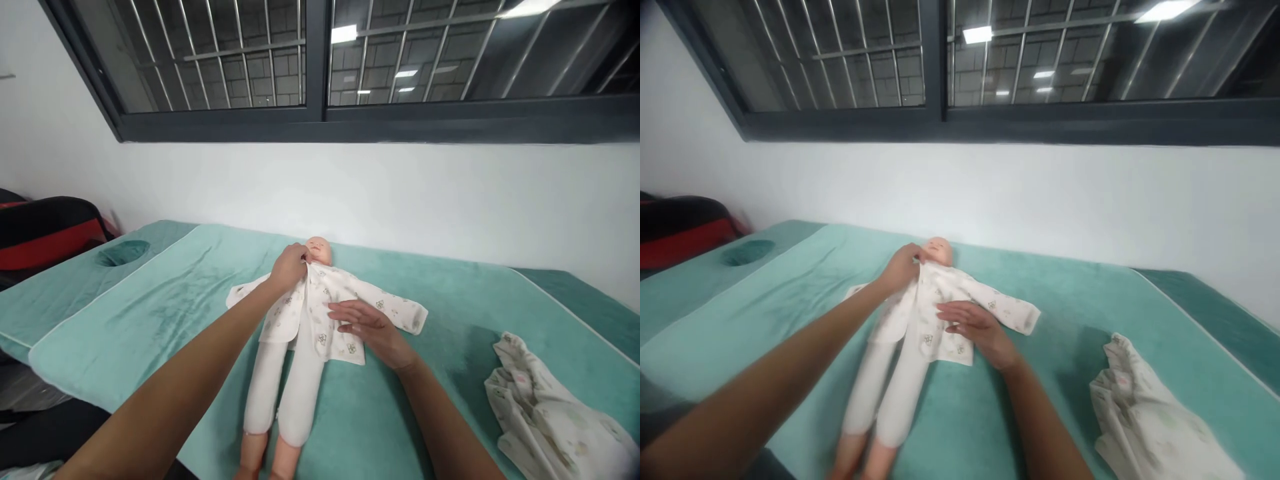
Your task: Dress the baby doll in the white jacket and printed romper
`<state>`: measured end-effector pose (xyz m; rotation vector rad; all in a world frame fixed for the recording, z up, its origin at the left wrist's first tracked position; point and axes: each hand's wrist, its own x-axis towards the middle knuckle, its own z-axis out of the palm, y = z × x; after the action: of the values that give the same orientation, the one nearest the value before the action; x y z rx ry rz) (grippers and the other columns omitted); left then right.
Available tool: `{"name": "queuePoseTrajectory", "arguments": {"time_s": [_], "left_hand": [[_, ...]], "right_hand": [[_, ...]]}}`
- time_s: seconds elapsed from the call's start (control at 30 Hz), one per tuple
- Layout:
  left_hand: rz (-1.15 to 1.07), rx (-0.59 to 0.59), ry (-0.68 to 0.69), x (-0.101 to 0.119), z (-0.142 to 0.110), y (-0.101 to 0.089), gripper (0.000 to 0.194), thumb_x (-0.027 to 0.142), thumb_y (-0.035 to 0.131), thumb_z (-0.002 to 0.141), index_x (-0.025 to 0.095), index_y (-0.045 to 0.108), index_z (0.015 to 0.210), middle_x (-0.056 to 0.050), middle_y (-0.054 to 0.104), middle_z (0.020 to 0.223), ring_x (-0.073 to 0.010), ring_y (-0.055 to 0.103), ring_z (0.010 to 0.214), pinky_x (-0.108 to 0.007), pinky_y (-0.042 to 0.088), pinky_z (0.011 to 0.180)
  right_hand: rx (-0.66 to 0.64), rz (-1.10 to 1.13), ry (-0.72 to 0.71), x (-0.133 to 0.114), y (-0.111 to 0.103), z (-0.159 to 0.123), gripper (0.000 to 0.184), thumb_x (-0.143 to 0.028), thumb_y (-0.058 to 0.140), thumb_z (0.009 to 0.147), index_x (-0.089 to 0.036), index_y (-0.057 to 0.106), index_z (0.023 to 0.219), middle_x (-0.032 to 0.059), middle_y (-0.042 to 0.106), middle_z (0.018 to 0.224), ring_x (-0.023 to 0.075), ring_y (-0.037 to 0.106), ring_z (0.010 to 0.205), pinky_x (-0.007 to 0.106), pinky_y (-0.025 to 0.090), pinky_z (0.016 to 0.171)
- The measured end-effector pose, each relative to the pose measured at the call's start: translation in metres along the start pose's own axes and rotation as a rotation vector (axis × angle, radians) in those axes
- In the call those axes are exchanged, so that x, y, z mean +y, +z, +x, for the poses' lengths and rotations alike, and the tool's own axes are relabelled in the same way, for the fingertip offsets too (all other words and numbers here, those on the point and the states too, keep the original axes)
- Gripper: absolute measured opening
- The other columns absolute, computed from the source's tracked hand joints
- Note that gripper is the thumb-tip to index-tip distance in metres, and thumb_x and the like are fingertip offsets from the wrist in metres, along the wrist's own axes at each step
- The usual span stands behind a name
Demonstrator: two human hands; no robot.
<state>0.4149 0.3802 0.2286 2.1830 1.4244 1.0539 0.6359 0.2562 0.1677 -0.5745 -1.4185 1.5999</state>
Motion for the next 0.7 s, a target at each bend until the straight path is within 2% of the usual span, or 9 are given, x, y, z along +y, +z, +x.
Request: {"name": "queuePoseTrajectory", "arguments": {"time_s": [0.1, 0.17, 0.27, 0.33, 0.37, 0.43, 0.53, 0.6, 0.7], "left_hand": [[0.003, 0.018, -0.005, -0.012, -0.017, -0.007, 0.007, 0.015, 0.052, 0.076, 0.021, 0.056, 0.076, -0.002, 0.061, 0.091, -0.0181, 0.055, 0.093, -0.031, 0.042, 0.086], [0.0, 0.031, -0.061, -0.022, -0.033, -0.013, 0.007, 0.02, 0.051, 0.08, 0.022, 0.056, 0.084, -0.002, 0.062, 0.093, -0.0178, 0.056, 0.09, -0.031, 0.042, 0.083], [-0.028, 0.012, -0.194, -0.041, -0.062, -0.02, 0.015, 0.033, 0.048, 0.087, 0.021, 0.057, 0.086, -0.003, 0.064, 0.085, -0.0185, 0.057, 0.081, -0.032, 0.042, 0.077], [-0.056, -0.021, -0.26, -0.053, -0.08, -0.021, 0.027, 0.041, 0.043, 0.09, 0.02, 0.058, 0.083, -0.004, 0.065, 0.081, -0.0192, 0.058, 0.078, -0.031, 0.042, 0.074], [-0.079, -0.039, -0.285, -0.057, -0.087, -0.02, 0.032, 0.044, 0.041, 0.091, 0.019, 0.059, 0.083, -0.005, 0.066, 0.081, -0.0193, 0.059, 0.078, -0.031, 0.043, 0.072], [-0.173, -0.063, -0.346, -0.062, -0.098, -0.015, 0.038, 0.047, 0.038, 0.093, 0.019, 0.06, 0.081, -0.005, 0.067, 0.083, -0.0189, 0.06, 0.08, -0.029, 0.043, 0.072], [-0.424, 0.001, -0.467, -0.058, -0.104, -0.003, 0.038, 0.051, 0.045, 0.09, 0.018, 0.06, 0.078, -0.005, 0.065, 0.082, -0.0187, 0.058, 0.081, -0.028, 0.042, 0.073], [-0.538, 0.084, -0.512, -0.051, -0.105, 0.006, 0.038, 0.053, 0.049, 0.088, 0.018, 0.058, 0.079, -0.004, 0.062, 0.08, -0.0185, 0.056, 0.08, -0.029, 0.042, 0.073], [-0.592, 0.175, -0.52, -0.043, -0.105, 0.017, 0.036, 0.053, 0.049, 0.088, 0.018, 0.057, 0.082, -0.002, 0.06, 0.079, -0.0175, 0.054, 0.079, -0.029, 0.041, 0.074]], "right_hand": [[0.038, -0.014, 0.01, 0.006, 0.004, -0.002, 0.031, -0.032, 0.063, 0.088, -0.024, 0.063, 0.117, 0.0121, 0.06, 0.129, 0.0245, 0.056, 0.12, 0.041, 0.045, 0.098], [0.13, -0.036, 0.013, 0.01, 0.004, -0.003, 0.028, -0.034, 0.065, 0.086, -0.023, 0.065, 0.112, 0.0105, 0.064, 0.121, 0.0226, 0.06, 0.111, 0.038, 0.047, 0.093], [0.406, -0.173, 0.037, 0.015, -0.002, -0.005, 0.026, -0.042, 0.064, 0.085, -0.021, 0.066, 0.099, 0.0074, 0.067, 0.106, 0.0189, 0.062, 0.094, 0.032, 0.048, 0.082], [0.585, -0.357, 0.066, 0.019, -0.007, -0.004, 0.03, -0.049, 0.063, 0.083, -0.019, 0.065, 0.089, 0.0066, 0.067, 0.095, 0.0189, 0.059, 0.088, 0.032, 0.046, 0.08], [0.636, -0.46, 0.069, 0.021, -0.008, -0.003, 0.032, -0.05, 0.062, 0.083, -0.019, 0.064, 0.087, 0.0065, 0.066, 0.093, 0.0197, 0.058, 0.089, 0.033, 0.045, 0.081], [0.633, -0.642, 0.056, 0.024, -0.007, 0.0, 0.033, -0.051, 0.062, 0.081, -0.019, 0.064, 0.089, 0.0062, 0.065, 0.094, 0.0208, 0.056, 0.091, 0.034, 0.043, 0.084], [0.47, -0.814, 0.055, 0.027, 0.004, 0.005, 0.028, -0.047, 0.061, 0.082, -0.02, 0.062, 0.09, 0.0035, 0.061, 0.089, 0.019, 0.054, 0.084, 0.032, 0.041, 0.079], [0.409, -0.841, 0.083, 0.027, 0.012, 0.008, 0.028, -0.048, 0.057, 0.084, -0.02, 0.056, 0.08, 0.0003, 0.055, 0.075, 0.016, 0.049, 0.073, 0.029, 0.039, 0.069], [0.432, -0.801, 0.14, 0.027, 0.022, 0.011, 0.039, -0.053, 0.049, 0.088, -0.02, 0.045, 0.068, -0.0022, 0.047, 0.062, 0.0136, 0.042, 0.061, 0.026, 0.034, 0.06]]}}
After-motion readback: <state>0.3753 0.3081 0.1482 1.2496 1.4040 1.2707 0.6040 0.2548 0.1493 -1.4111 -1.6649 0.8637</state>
